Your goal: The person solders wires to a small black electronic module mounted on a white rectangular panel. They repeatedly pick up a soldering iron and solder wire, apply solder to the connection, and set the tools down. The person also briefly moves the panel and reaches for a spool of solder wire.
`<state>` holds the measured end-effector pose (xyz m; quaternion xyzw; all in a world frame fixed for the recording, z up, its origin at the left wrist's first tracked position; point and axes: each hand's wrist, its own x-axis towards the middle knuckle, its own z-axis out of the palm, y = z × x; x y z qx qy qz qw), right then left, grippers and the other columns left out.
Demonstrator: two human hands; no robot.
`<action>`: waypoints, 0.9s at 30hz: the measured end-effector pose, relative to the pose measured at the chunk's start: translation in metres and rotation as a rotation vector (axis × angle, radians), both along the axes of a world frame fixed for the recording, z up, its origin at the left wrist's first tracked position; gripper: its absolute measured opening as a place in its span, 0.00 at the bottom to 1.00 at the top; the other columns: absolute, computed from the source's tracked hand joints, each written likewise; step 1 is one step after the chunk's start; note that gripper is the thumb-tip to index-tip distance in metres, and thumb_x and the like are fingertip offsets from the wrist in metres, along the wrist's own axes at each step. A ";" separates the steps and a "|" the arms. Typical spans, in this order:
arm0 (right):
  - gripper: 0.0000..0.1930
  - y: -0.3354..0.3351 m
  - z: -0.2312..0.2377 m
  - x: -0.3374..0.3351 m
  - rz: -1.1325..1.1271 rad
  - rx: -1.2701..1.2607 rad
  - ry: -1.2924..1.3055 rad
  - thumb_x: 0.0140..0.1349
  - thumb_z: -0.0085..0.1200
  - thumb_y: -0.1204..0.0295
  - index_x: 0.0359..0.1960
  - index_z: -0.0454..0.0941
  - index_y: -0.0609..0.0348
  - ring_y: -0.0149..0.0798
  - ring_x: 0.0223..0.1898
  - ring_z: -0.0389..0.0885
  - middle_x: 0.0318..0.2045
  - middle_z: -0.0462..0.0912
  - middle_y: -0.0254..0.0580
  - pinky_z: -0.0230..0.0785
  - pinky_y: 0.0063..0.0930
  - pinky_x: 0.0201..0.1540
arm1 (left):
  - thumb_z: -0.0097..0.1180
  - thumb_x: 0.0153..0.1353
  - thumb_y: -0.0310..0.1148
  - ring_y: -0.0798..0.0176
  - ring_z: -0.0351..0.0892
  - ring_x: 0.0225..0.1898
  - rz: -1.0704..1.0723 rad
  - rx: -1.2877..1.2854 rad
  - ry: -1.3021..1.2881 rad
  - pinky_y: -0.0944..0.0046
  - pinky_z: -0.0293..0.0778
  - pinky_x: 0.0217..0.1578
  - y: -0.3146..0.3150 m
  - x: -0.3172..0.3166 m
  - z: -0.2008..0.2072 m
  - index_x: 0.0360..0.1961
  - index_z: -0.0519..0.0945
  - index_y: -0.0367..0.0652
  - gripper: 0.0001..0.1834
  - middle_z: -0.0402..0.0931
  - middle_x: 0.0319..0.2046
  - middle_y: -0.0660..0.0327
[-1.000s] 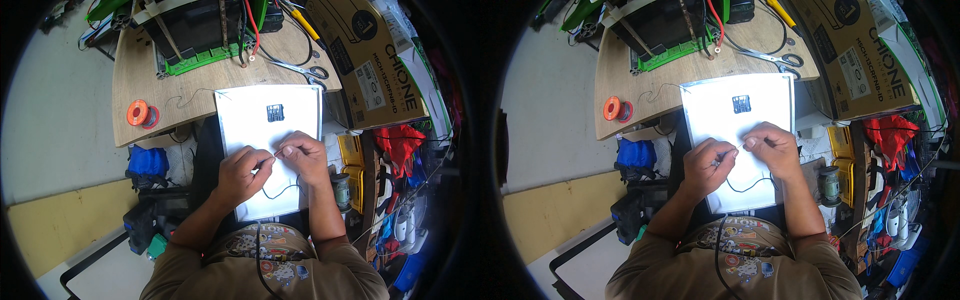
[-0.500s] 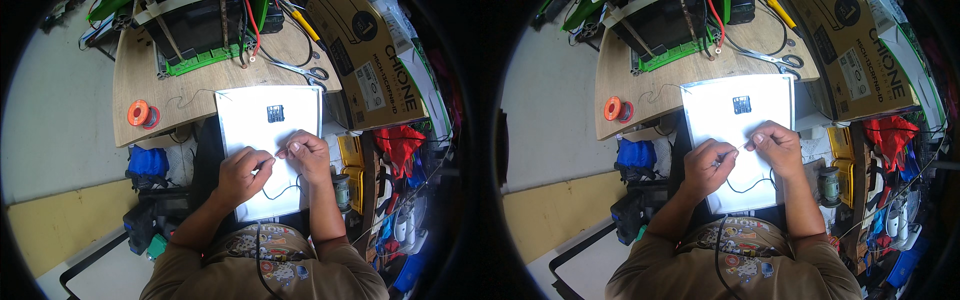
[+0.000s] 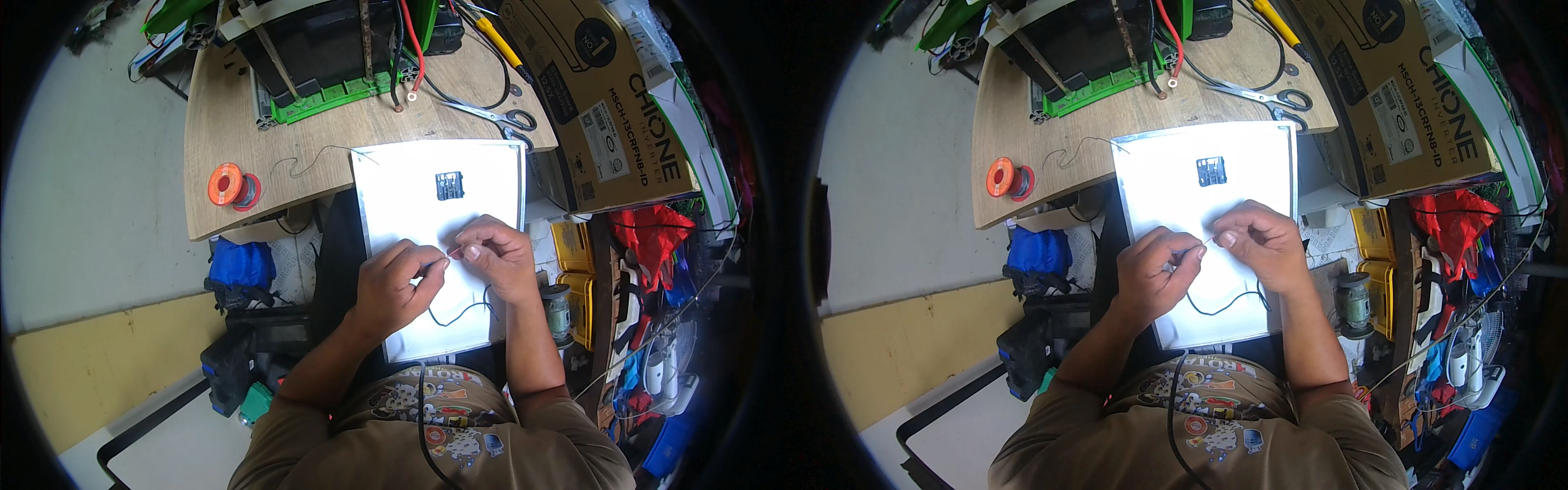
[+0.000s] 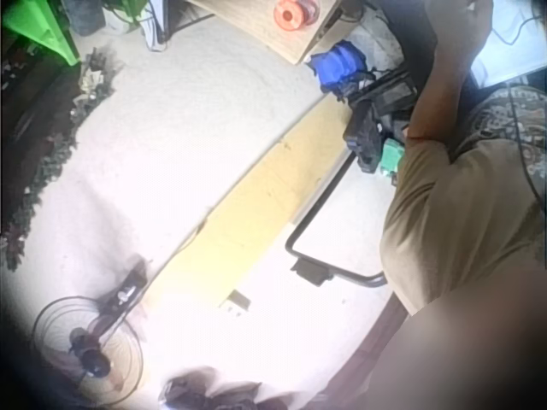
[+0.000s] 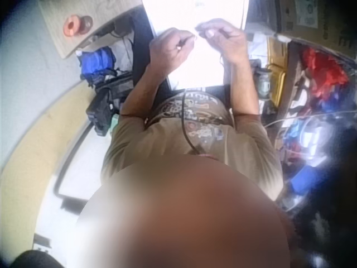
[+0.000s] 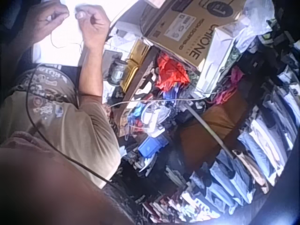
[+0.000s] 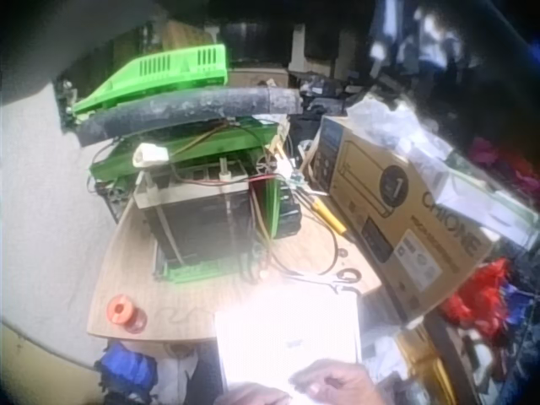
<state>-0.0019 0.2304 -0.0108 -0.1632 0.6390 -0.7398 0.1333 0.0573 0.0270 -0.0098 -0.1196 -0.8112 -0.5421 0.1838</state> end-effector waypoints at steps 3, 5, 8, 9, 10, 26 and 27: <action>0.04 0.000 0.000 -0.002 0.036 0.081 0.104 0.69 0.63 0.76 0.38 0.86 0.65 0.32 0.38 0.83 0.36 0.85 0.40 0.75 0.29 0.43 | 0.70 0.58 0.22 0.66 0.83 0.24 0.001 -0.004 0.003 0.67 0.75 0.23 0.000 0.000 0.000 0.38 0.84 0.40 0.08 0.80 0.27 0.61; 0.04 0.000 -0.001 -0.003 0.029 -0.041 0.017 0.68 0.64 0.75 0.39 0.86 0.64 0.31 0.38 0.83 0.36 0.86 0.40 0.74 0.28 0.43 | 0.70 0.58 0.22 0.66 0.83 0.24 -0.009 0.002 -0.012 0.67 0.75 0.23 0.000 0.000 0.001 0.38 0.84 0.40 0.08 0.80 0.27 0.61; 0.04 0.000 0.000 -0.003 0.020 -0.093 -0.059 0.68 0.64 0.76 0.38 0.87 0.64 0.31 0.37 0.82 0.36 0.86 0.40 0.74 0.28 0.43 | 0.70 0.58 0.22 0.66 0.83 0.23 -0.008 0.008 0.003 0.66 0.75 0.23 0.000 0.000 0.001 0.38 0.84 0.40 0.08 0.80 0.27 0.61; 0.04 0.000 0.000 -0.002 0.013 -0.025 -0.034 0.68 0.64 0.76 0.38 0.86 0.64 0.31 0.38 0.82 0.36 0.85 0.40 0.74 0.28 0.43 | 0.70 0.58 0.22 0.66 0.83 0.23 -0.001 -0.004 0.010 0.66 0.75 0.23 0.000 0.000 0.001 0.38 0.84 0.40 0.08 0.80 0.27 0.61; 0.04 -0.001 0.001 -0.001 0.008 0.021 0.004 0.68 0.64 0.75 0.37 0.86 0.64 0.31 0.38 0.82 0.35 0.85 0.40 0.74 0.28 0.43 | 0.70 0.58 0.22 0.66 0.83 0.23 0.000 -0.006 0.013 0.66 0.75 0.23 0.000 -0.001 0.000 0.38 0.84 0.40 0.08 0.80 0.27 0.61; 0.03 0.001 -0.001 -0.005 0.081 -0.006 0.036 0.69 0.63 0.77 0.40 0.85 0.65 0.30 0.39 0.82 0.36 0.85 0.39 0.75 0.27 0.44 | 0.70 0.58 0.22 0.66 0.83 0.24 -0.014 -0.005 0.008 0.66 0.75 0.23 0.000 -0.001 0.002 0.38 0.84 0.40 0.08 0.81 0.27 0.61; 0.03 0.001 -0.001 -0.005 0.073 -0.027 -0.021 0.69 0.63 0.77 0.40 0.86 0.64 0.30 0.39 0.82 0.36 0.85 0.38 0.74 0.27 0.44 | 0.70 0.58 0.22 0.66 0.83 0.24 -0.009 -0.010 0.009 0.66 0.75 0.23 0.000 -0.001 0.002 0.38 0.84 0.40 0.08 0.81 0.26 0.61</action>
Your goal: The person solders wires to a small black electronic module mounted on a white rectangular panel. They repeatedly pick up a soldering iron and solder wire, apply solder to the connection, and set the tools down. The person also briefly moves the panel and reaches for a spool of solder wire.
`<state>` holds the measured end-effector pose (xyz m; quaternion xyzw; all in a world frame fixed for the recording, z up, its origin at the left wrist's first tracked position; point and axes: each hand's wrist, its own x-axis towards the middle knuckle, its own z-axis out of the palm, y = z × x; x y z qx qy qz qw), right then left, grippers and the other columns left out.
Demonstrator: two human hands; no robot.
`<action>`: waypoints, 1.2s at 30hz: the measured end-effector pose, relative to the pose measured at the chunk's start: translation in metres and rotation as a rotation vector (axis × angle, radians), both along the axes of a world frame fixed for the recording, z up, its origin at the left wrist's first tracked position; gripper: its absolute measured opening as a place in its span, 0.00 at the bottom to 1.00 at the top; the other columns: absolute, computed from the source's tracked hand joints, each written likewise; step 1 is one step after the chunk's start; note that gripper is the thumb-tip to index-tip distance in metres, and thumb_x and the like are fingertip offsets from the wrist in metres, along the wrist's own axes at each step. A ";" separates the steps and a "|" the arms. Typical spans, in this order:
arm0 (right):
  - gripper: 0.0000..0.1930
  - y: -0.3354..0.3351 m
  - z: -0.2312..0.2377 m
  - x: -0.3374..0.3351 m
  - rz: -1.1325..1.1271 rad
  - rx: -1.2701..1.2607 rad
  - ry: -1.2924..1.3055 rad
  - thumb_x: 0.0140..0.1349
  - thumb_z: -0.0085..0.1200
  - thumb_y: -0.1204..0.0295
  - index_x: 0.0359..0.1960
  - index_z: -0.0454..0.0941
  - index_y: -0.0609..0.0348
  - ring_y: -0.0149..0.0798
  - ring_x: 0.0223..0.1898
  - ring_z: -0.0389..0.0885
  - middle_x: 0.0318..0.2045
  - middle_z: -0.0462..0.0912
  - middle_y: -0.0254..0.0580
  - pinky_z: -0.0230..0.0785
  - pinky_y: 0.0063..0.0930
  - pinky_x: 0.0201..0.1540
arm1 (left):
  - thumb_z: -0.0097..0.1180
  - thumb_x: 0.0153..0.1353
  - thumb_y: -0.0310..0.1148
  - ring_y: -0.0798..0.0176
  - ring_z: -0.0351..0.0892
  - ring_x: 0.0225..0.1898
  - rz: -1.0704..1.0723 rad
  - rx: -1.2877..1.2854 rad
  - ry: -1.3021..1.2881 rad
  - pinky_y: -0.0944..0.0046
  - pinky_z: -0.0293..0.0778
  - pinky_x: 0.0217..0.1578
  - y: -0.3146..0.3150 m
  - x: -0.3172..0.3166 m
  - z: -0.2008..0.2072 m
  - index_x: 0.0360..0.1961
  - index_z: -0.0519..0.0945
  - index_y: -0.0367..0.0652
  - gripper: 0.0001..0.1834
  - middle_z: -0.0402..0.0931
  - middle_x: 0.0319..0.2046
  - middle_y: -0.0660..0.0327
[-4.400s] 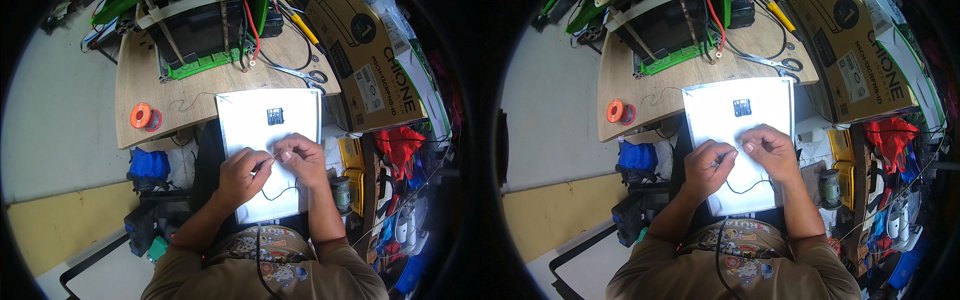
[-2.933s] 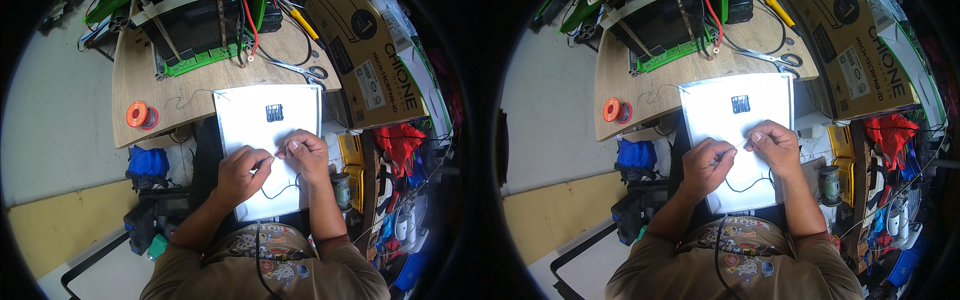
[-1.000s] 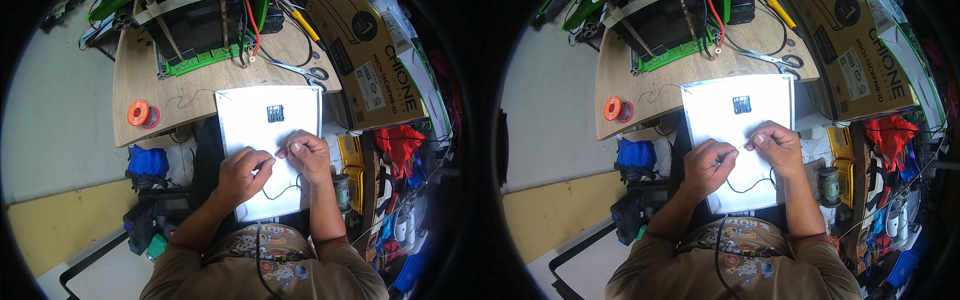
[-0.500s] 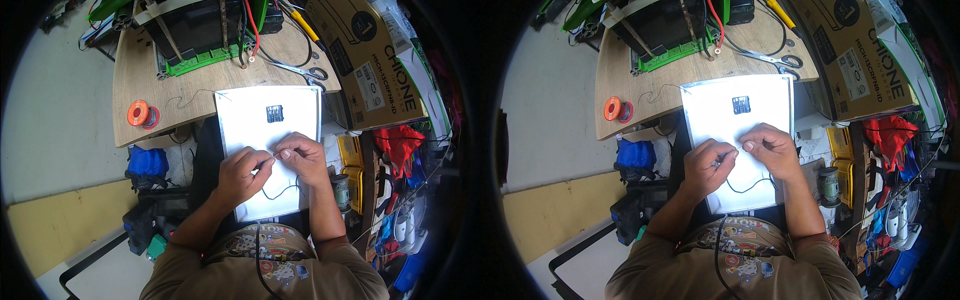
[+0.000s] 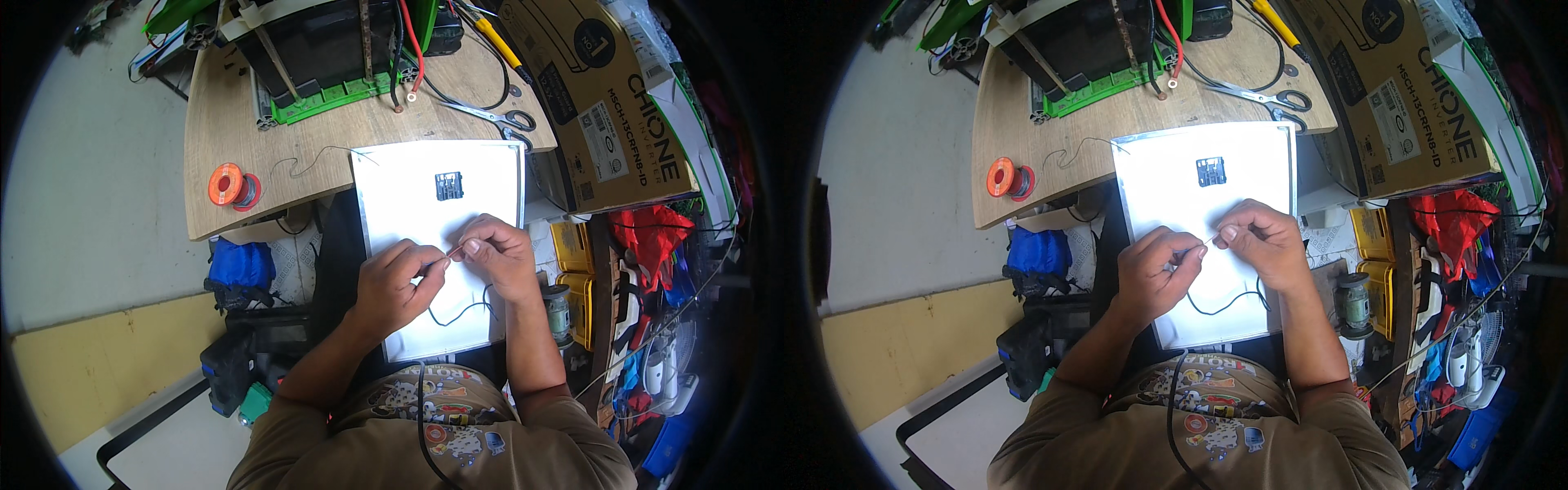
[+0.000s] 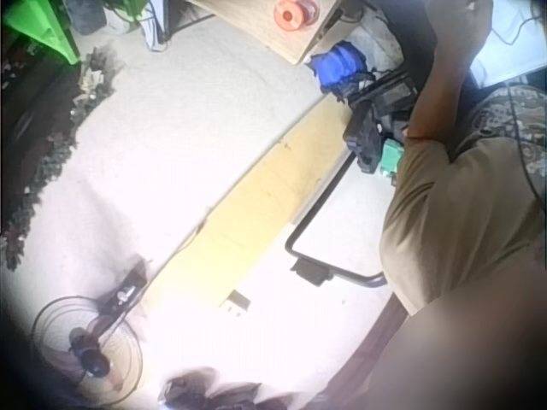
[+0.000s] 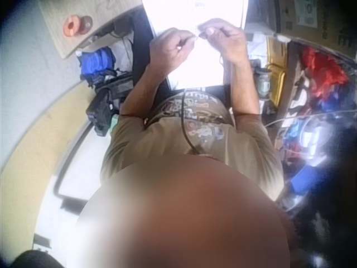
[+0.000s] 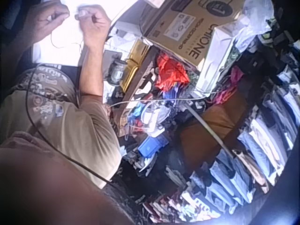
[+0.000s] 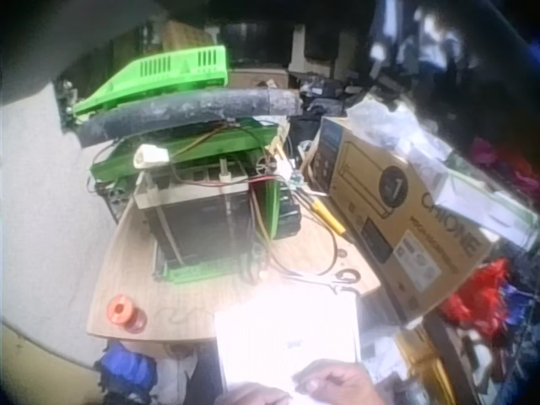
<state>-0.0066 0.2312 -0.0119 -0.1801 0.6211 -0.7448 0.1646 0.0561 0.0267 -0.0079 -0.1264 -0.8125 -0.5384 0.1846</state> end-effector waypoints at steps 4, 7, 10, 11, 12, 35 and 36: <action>0.03 0.001 0.002 0.001 -0.019 0.004 -0.018 0.69 0.63 0.77 0.40 0.85 0.65 0.30 0.39 0.82 0.36 0.85 0.39 0.75 0.27 0.44 | 0.70 0.59 0.23 0.65 0.83 0.24 0.001 0.008 -0.004 0.66 0.75 0.23 0.000 0.000 -0.001 0.38 0.84 0.40 0.08 0.81 0.26 0.61; 0.03 0.001 0.002 0.001 -0.005 0.094 0.082 0.69 0.62 0.77 0.39 0.85 0.65 0.31 0.38 0.83 0.36 0.85 0.40 0.76 0.26 0.44 | 0.70 0.59 0.23 0.65 0.83 0.24 0.002 0.006 -0.002 0.66 0.75 0.23 0.001 0.000 -0.001 0.38 0.84 0.40 0.08 0.81 0.26 0.61; 0.03 0.001 0.001 0.000 -0.017 0.015 -0.003 0.69 0.63 0.77 0.40 0.86 0.65 0.30 0.39 0.83 0.36 0.86 0.39 0.75 0.25 0.44 | 0.70 0.59 0.23 0.65 0.83 0.24 -0.004 0.011 -0.012 0.65 0.75 0.23 0.000 0.000 -0.002 0.38 0.84 0.40 0.08 0.81 0.26 0.61; 0.03 0.001 0.001 0.000 -0.022 -0.061 -0.052 0.68 0.63 0.77 0.40 0.86 0.65 0.30 0.39 0.82 0.36 0.86 0.39 0.75 0.25 0.44 | 0.70 0.59 0.23 0.65 0.83 0.24 -0.013 0.021 -0.027 0.65 0.75 0.23 0.000 0.001 -0.002 0.38 0.84 0.40 0.08 0.81 0.26 0.61; 0.03 0.001 0.001 0.000 -0.024 -0.049 -0.062 0.68 0.63 0.78 0.40 0.86 0.65 0.30 0.39 0.82 0.36 0.86 0.39 0.74 0.24 0.43 | 0.70 0.59 0.23 0.65 0.83 0.24 -0.006 0.012 -0.019 0.65 0.75 0.23 0.000 0.001 -0.002 0.38 0.84 0.40 0.08 0.81 0.26 0.61; 0.18 0.035 0.087 -0.245 -0.687 0.622 0.593 0.68 0.64 0.58 0.48 0.87 0.60 0.40 0.38 0.87 0.38 0.89 0.43 0.78 0.31 0.44 | 0.64 0.64 0.25 0.55 0.84 0.33 0.154 -0.095 -0.137 0.59 0.79 0.32 -0.031 0.016 0.009 0.41 0.82 0.41 0.06 0.83 0.33 0.57; 0.18 0.030 0.084 -0.272 -0.707 0.828 0.731 0.67 0.64 0.56 0.49 0.88 0.58 0.46 0.43 0.90 0.42 0.91 0.47 0.79 0.35 0.49 | 0.64 0.63 0.25 0.54 0.85 0.34 0.181 -0.177 -0.068 0.58 0.80 0.34 -0.038 0.013 0.007 0.38 0.82 0.42 0.04 0.83 0.33 0.56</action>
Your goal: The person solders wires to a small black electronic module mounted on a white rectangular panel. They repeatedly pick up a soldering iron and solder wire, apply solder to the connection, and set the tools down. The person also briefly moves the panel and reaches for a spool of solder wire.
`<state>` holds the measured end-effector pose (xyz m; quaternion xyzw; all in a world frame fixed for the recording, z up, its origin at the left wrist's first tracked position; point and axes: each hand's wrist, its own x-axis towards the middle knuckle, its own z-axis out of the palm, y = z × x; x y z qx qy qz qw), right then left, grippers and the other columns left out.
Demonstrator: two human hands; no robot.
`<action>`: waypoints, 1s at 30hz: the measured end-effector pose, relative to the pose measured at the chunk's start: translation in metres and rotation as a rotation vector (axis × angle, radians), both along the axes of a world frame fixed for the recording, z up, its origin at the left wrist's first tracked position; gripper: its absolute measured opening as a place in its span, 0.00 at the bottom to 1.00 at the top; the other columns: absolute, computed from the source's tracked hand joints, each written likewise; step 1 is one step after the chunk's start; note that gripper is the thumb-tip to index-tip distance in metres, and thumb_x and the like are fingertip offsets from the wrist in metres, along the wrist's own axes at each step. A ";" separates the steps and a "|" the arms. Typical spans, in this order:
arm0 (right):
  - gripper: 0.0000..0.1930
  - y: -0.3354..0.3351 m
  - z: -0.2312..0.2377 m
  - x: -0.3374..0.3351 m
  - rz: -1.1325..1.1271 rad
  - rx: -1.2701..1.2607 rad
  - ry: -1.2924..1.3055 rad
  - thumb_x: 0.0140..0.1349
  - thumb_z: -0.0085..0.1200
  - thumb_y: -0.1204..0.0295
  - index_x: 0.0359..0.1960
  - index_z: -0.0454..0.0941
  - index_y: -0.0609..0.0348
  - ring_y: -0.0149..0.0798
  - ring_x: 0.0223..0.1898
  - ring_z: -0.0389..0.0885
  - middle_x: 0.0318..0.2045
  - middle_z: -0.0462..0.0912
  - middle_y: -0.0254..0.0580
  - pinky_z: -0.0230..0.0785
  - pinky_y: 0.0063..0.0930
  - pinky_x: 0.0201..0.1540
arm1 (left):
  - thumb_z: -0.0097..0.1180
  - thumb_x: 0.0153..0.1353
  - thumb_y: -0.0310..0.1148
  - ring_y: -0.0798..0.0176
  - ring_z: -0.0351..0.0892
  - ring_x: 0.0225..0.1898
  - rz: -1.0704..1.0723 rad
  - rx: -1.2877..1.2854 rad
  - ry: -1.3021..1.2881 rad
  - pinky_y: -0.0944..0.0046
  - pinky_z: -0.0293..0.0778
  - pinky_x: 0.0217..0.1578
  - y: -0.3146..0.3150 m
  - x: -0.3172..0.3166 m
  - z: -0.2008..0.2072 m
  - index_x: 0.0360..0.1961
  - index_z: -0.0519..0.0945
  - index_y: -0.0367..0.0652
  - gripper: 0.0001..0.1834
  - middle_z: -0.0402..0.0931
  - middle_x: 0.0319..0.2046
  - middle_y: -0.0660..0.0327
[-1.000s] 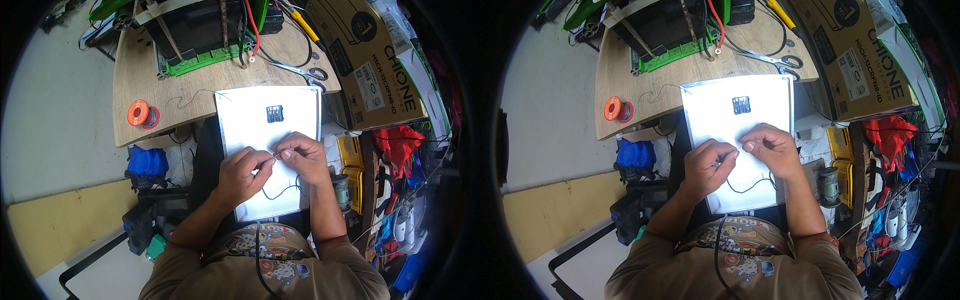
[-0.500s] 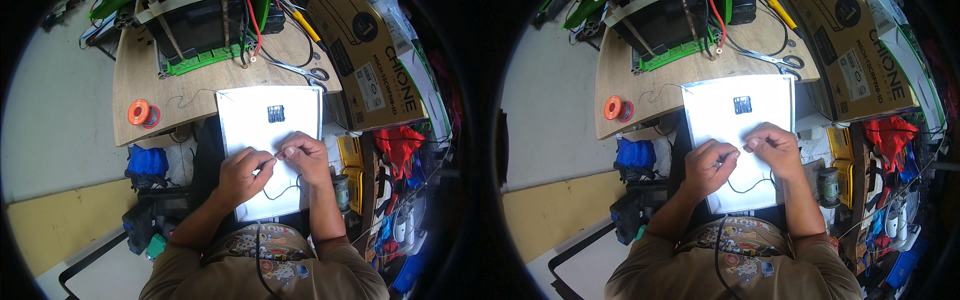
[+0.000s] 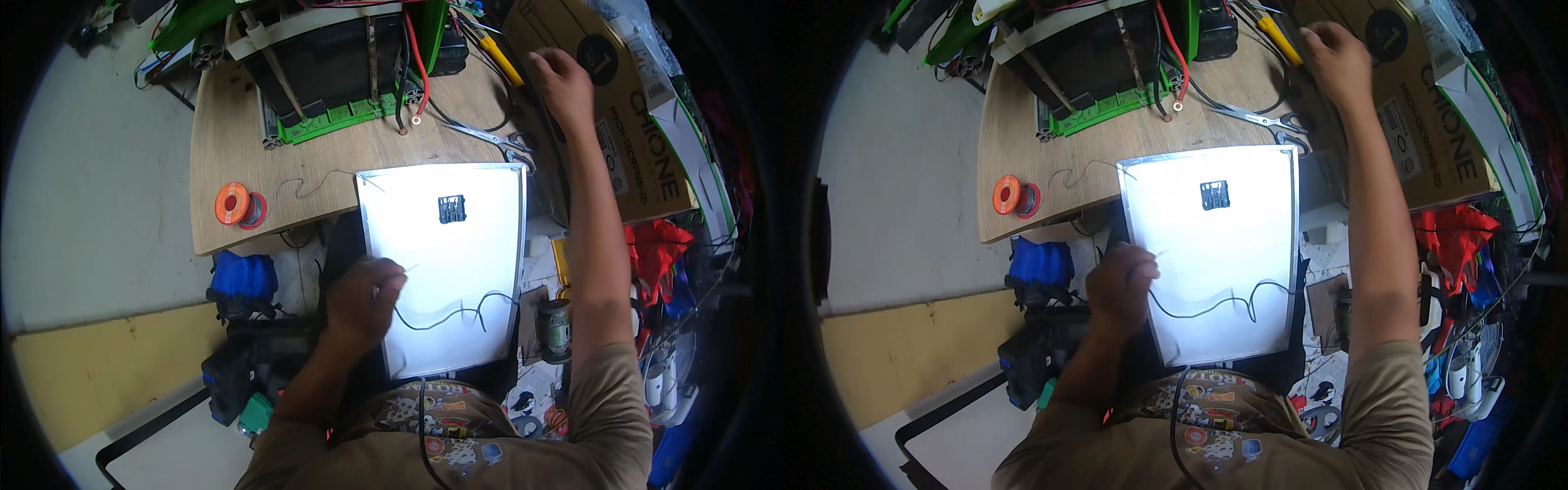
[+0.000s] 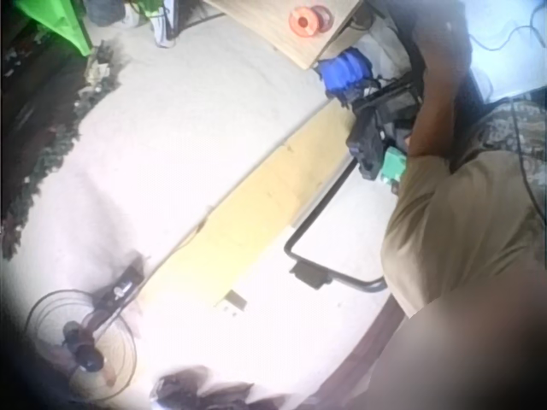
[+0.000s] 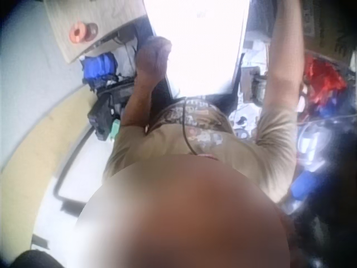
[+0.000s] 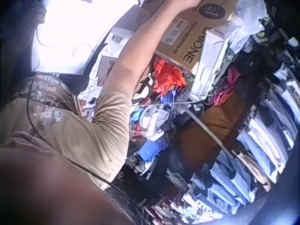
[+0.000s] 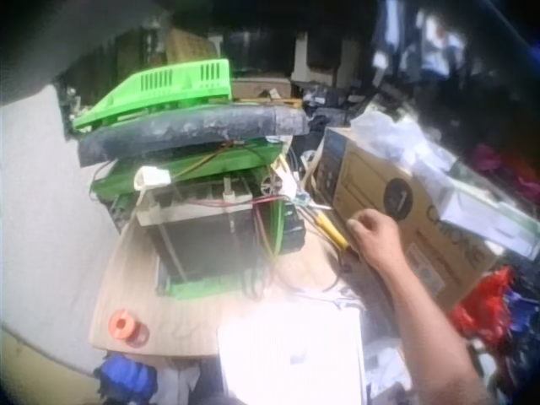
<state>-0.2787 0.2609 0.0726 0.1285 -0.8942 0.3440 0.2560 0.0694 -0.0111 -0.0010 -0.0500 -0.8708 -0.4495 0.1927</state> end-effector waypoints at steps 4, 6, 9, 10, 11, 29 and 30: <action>0.23 -0.018 -0.019 -0.069 -0.056 0.392 -0.137 0.66 0.64 0.54 0.59 0.83 0.49 0.59 0.53 0.86 0.50 0.88 0.56 0.77 0.45 0.57 | 0.63 0.59 0.24 0.52 0.85 0.40 0.123 -0.253 0.152 0.56 0.81 0.39 -0.029 -0.018 -0.005 0.31 0.80 0.44 0.03 0.83 0.37 0.56; 0.25 -0.022 -0.023 -0.082 -0.014 0.481 -0.172 0.66 0.64 0.54 0.63 0.80 0.45 0.59 0.54 0.85 0.51 0.87 0.56 0.76 0.47 0.57 | 0.62 0.60 0.24 0.53 0.85 0.42 0.235 -0.134 0.030 0.57 0.81 0.41 -0.041 -0.024 0.001 0.31 0.80 0.42 0.03 0.83 0.39 0.56; 0.24 -0.023 -0.023 -0.085 0.058 0.577 -0.188 0.68 0.62 0.56 0.65 0.79 0.42 0.59 0.54 0.84 0.51 0.86 0.56 0.76 0.49 0.57 | 0.59 0.65 0.25 0.55 0.82 0.48 0.236 0.021 0.167 0.58 0.79 0.48 -0.055 -0.045 0.013 0.35 0.81 0.39 0.01 0.82 0.47 0.54; 0.23 -0.022 -0.023 -0.082 0.055 0.593 -0.167 0.68 0.61 0.57 0.64 0.80 0.42 0.59 0.54 0.84 0.50 0.86 0.55 0.76 0.50 0.56 | 0.58 0.66 0.25 0.56 0.82 0.50 0.248 -0.079 0.243 0.58 0.78 0.50 -0.057 -0.052 0.018 0.35 0.81 0.38 0.03 0.82 0.49 0.54; 0.21 -0.021 -0.022 -0.079 0.070 0.614 -0.128 0.69 0.61 0.59 0.62 0.81 0.42 0.59 0.53 0.84 0.49 0.86 0.55 0.76 0.50 0.56 | 0.60 0.64 0.25 0.53 0.82 0.51 0.213 -0.096 0.275 0.56 0.78 0.52 -0.059 -0.058 0.022 0.36 0.82 0.38 0.02 0.82 0.50 0.53; 0.16 0.072 0.156 0.215 0.606 -0.219 -0.493 0.66 0.48 0.71 0.42 0.87 0.68 0.30 0.25 0.78 0.32 0.83 0.42 0.72 0.26 0.30 | 0.65 0.63 0.27 0.52 0.83 0.49 -0.002 0.042 0.086 0.54 0.76 0.53 -0.065 -0.090 0.018 0.37 0.83 0.39 0.04 0.83 0.46 0.57; 0.16 0.072 0.161 0.229 0.671 -0.240 -0.513 0.64 0.48 0.71 0.41 0.87 0.69 0.30 0.24 0.78 0.31 0.83 0.43 0.72 0.26 0.29 | 0.66 0.63 0.27 0.52 0.83 0.48 -0.008 0.042 0.109 0.56 0.77 0.52 -0.065 -0.090 0.018 0.38 0.83 0.38 0.05 0.83 0.46 0.57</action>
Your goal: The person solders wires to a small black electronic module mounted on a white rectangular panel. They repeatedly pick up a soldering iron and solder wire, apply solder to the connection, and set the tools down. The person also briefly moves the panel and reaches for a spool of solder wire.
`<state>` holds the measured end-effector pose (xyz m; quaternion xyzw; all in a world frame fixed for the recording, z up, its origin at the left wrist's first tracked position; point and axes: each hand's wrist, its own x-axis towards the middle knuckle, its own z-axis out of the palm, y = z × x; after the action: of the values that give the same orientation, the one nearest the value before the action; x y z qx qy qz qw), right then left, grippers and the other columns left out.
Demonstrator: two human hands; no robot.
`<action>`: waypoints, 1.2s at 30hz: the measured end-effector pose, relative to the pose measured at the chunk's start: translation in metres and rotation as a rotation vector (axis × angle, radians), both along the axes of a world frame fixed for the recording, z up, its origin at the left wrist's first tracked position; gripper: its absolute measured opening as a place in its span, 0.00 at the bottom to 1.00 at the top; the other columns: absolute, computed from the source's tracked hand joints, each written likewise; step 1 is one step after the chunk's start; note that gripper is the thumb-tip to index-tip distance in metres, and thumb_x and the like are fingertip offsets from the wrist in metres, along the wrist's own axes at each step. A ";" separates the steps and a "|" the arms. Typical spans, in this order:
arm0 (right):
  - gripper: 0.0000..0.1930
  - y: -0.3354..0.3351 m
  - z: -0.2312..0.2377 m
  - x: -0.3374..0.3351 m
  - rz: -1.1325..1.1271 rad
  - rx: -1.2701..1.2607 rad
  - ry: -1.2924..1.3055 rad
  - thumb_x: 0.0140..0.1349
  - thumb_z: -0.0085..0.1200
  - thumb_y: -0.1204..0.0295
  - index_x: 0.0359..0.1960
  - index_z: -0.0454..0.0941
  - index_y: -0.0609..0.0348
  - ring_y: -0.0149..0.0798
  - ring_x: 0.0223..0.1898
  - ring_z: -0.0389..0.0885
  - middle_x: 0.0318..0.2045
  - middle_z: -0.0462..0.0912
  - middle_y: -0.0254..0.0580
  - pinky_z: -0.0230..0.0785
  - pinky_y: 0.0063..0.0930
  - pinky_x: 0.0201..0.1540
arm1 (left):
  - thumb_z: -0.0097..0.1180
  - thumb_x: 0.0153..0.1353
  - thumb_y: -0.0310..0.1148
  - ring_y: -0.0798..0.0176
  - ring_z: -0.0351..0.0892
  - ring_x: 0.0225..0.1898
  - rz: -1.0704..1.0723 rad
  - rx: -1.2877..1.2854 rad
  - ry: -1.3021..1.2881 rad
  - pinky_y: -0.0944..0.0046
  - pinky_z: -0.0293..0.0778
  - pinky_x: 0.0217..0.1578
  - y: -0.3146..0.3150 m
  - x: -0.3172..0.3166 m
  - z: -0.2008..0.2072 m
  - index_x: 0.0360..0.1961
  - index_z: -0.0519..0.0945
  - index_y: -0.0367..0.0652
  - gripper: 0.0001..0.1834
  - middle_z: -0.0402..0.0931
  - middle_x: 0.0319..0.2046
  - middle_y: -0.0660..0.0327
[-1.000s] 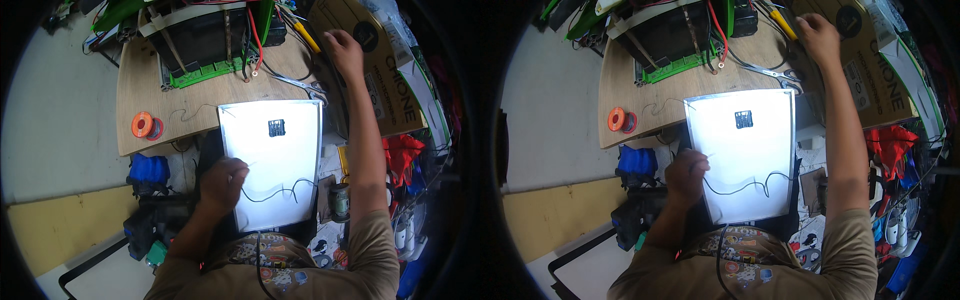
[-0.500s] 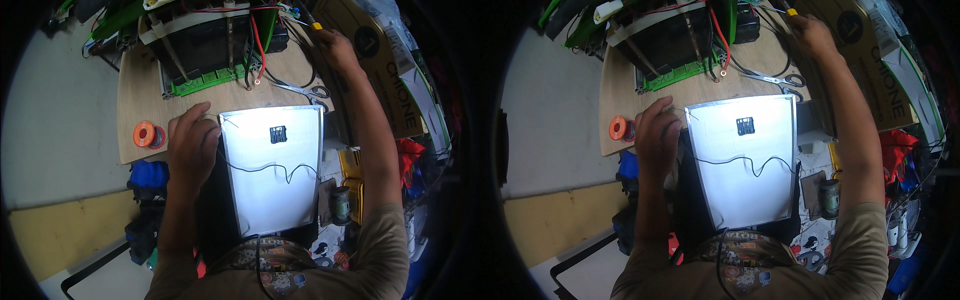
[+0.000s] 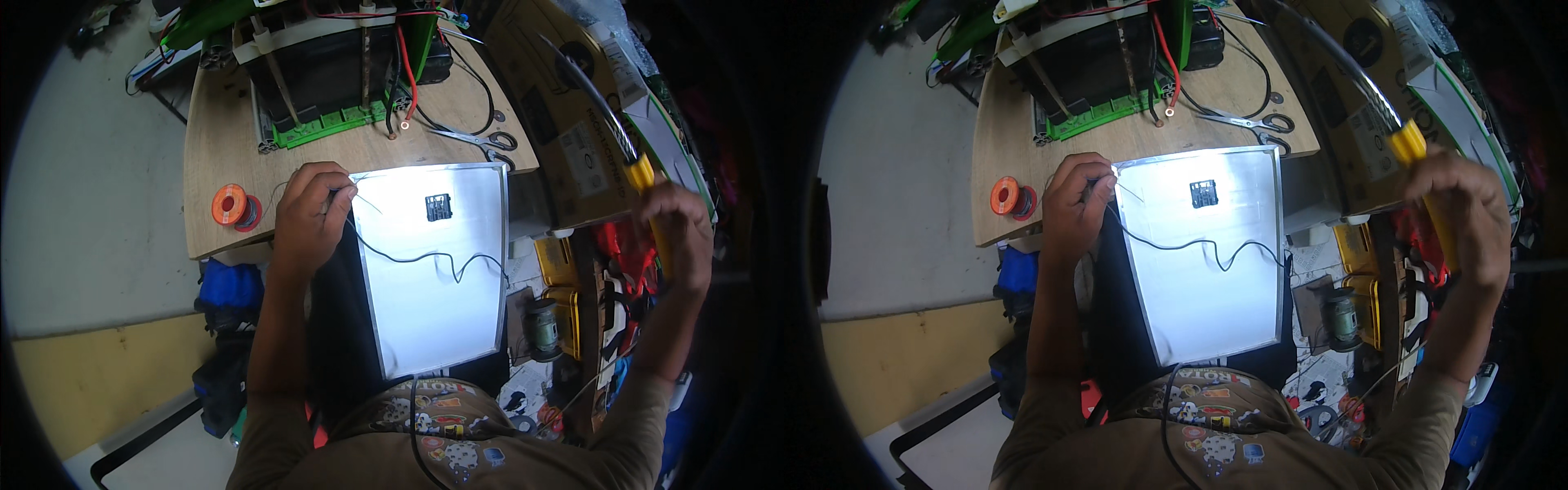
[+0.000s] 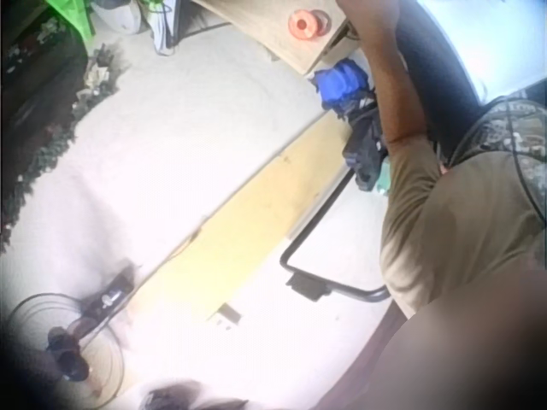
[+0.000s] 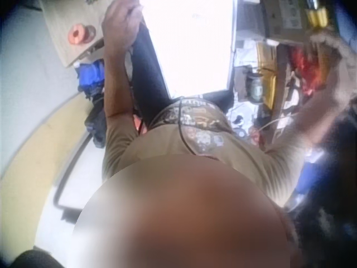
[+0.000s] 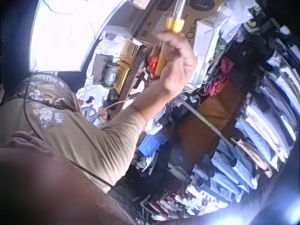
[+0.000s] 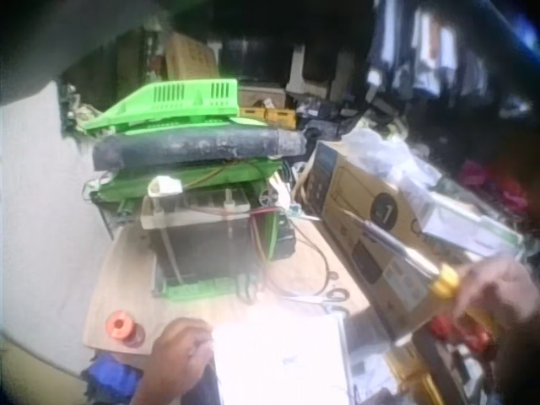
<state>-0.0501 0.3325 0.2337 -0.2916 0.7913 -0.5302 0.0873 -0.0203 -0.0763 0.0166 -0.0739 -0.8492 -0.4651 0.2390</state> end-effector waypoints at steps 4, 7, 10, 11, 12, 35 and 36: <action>0.18 -0.005 0.019 0.042 -0.088 0.136 -0.005 0.58 0.47 0.70 0.38 0.86 0.71 0.39 0.25 0.84 0.31 0.86 0.50 0.78 0.32 0.32 | 0.67 0.62 0.26 0.53 0.83 0.48 -0.034 -0.081 0.096 0.57 0.77 0.51 -0.003 0.001 0.000 0.38 0.83 0.38 0.06 0.83 0.47 0.56; 0.17 -0.010 0.035 0.053 0.041 0.154 0.009 0.56 0.50 0.70 0.40 0.85 0.72 0.46 0.33 0.89 0.34 0.88 0.54 0.83 0.37 0.41 | 0.64 0.63 0.24 0.55 0.84 0.51 -0.117 -0.019 0.071 0.59 0.76 0.55 -0.009 0.006 0.001 0.39 0.83 0.35 0.05 0.83 0.50 0.54; 0.16 -0.020 0.051 0.065 0.071 0.410 0.153 0.55 0.55 0.74 0.43 0.83 0.70 0.50 0.38 0.92 0.37 0.90 0.54 0.85 0.39 0.48 | 0.64 0.63 0.23 0.56 0.84 0.51 -0.152 0.040 0.056 0.60 0.76 0.55 -0.013 0.009 0.002 0.39 0.84 0.35 0.04 0.83 0.51 0.54; 0.16 -0.024 0.056 0.069 0.067 0.530 0.226 0.54 0.58 0.76 0.45 0.83 0.68 0.50 0.38 0.92 0.36 0.90 0.51 0.84 0.38 0.47 | 0.64 0.64 0.23 0.57 0.84 0.51 -0.154 0.043 0.063 0.60 0.77 0.54 -0.014 0.009 0.001 0.39 0.84 0.35 0.04 0.83 0.51 0.54; 0.16 -0.029 0.059 0.081 0.009 0.639 0.287 0.53 0.60 0.79 0.46 0.83 0.66 0.50 0.37 0.92 0.36 0.90 0.50 0.84 0.38 0.45 | 0.64 0.64 0.22 0.57 0.84 0.51 -0.157 0.049 0.070 0.61 0.77 0.53 -0.015 0.009 0.000 0.40 0.84 0.35 0.04 0.83 0.51 0.54; 0.16 -0.032 -0.185 0.044 -0.284 -0.829 -0.445 0.69 0.64 0.60 0.53 0.76 0.50 0.36 0.33 0.83 0.30 0.80 0.37 0.79 0.47 0.49 | 0.65 0.67 0.23 0.68 0.84 0.37 -0.027 0.362 0.165 0.68 0.78 0.38 -0.014 0.011 -0.021 0.42 0.85 0.35 0.05 0.85 0.37 0.57; 0.16 -0.049 -0.197 0.040 -0.298 -0.871 -0.462 0.69 0.63 0.61 0.53 0.77 0.50 0.38 0.35 0.84 0.30 0.81 0.37 0.79 0.51 0.54 | 0.65 0.67 0.23 0.68 0.84 0.36 -0.014 0.377 0.168 0.68 0.78 0.38 -0.013 0.010 -0.022 0.42 0.85 0.35 0.05 0.85 0.37 0.57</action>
<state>-0.0102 0.2836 0.0365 -0.0600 0.4900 -0.8680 0.0538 -0.0103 -0.0895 -0.0055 -0.0724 -0.7235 -0.6098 0.3152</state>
